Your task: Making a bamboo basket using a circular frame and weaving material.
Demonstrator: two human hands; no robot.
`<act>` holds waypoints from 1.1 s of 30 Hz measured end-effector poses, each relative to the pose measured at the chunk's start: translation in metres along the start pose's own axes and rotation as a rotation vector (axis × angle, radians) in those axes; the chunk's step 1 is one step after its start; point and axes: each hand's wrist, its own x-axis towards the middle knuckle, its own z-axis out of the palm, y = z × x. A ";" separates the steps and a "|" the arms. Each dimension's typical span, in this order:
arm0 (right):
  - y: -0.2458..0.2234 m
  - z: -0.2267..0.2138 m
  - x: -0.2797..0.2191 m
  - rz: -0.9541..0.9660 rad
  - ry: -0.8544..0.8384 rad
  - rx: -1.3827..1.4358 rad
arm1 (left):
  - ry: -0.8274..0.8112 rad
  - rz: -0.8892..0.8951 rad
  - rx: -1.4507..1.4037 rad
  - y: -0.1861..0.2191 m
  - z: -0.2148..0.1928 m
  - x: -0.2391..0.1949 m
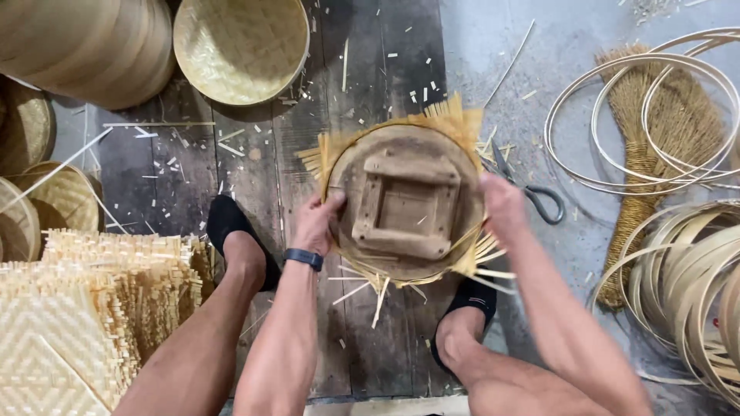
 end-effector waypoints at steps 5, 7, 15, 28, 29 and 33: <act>-0.033 0.039 -0.047 0.111 0.090 -0.272 | 0.090 -0.048 0.199 -0.020 -0.004 -0.002; -0.021 0.037 -0.040 0.121 0.162 -0.563 | 0.139 -0.030 0.423 -0.015 0.003 0.000; 0.035 -0.004 0.008 -0.050 -0.067 -0.593 | 0.009 0.109 0.949 0.017 0.009 0.051; 0.003 0.021 0.005 0.241 -0.020 -0.803 | -0.566 0.192 1.498 0.050 0.139 0.123; -0.001 0.022 0.006 0.190 -0.003 -0.814 | -0.498 0.165 1.399 0.052 0.142 0.117; -0.013 0.022 0.000 0.186 -0.116 -0.828 | -0.391 0.136 1.378 0.060 0.143 0.099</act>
